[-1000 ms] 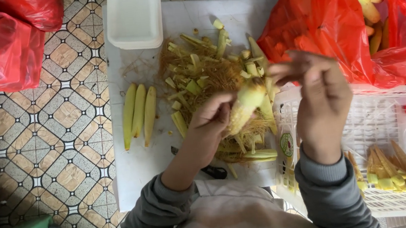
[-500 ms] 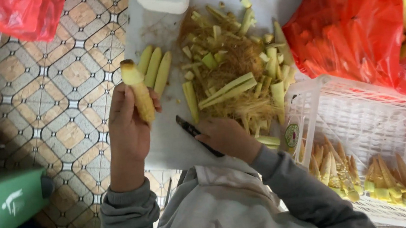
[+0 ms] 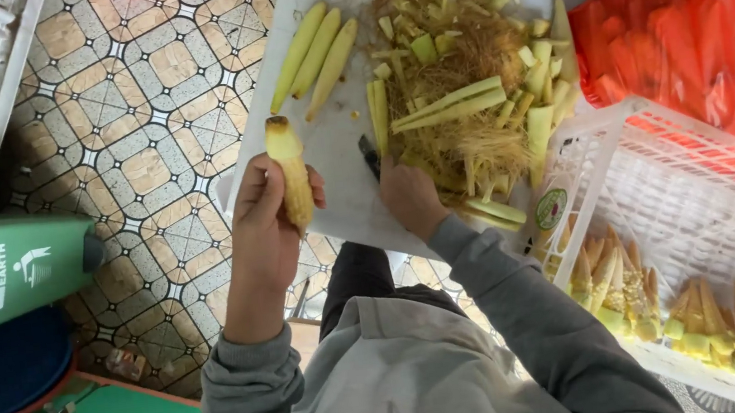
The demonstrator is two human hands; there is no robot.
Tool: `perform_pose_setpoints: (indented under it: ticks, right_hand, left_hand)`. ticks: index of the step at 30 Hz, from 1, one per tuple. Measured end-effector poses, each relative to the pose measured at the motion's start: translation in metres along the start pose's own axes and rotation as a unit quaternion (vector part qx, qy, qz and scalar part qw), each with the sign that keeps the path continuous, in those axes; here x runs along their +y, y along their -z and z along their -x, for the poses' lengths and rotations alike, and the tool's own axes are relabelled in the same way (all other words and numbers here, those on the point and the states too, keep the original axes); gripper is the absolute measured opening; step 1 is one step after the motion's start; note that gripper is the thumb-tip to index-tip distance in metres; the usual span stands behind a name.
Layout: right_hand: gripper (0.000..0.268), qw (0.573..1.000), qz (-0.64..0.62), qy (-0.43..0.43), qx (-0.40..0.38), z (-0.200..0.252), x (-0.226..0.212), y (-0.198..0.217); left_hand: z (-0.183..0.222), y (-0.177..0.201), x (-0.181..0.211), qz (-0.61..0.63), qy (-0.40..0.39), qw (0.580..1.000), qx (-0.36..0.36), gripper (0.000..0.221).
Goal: The person is peeling baby corn by first cutting off the ends with a knife and then stripping away the outer husks by hand.
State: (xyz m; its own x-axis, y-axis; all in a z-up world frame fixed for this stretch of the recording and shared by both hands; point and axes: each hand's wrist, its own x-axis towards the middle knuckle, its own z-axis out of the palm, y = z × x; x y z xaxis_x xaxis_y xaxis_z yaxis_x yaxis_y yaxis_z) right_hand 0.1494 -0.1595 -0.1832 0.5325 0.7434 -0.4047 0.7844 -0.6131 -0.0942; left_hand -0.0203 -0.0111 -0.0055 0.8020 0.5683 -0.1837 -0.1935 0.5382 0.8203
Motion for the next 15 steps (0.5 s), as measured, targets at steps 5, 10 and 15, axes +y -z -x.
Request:
perform_pose_setpoints:
  ticks: [5, 10, 15]
  right_hand:
    - [0.022, 0.973, -0.206, -0.065, 0.081, 0.033, 0.016, 0.043]
    - [0.043, 0.822, -0.546, -0.161, 0.013, 0.053, 0.055, 0.096]
    - [0.050, 0.319, -0.892, -0.232, 0.221, 0.039, 0.071, 0.115]
  left_hand:
    - [0.010, 0.003, 0.005, 0.008, 0.005, 1.000, -0.005, 0.028]
    - [0.007, 0.013, 0.011, 0.025, 0.015, 1.000, -0.002, 0.029]
    - [-0.013, 0.021, 0.023, 0.033, 0.025, 0.999, -0.007, 0.029]
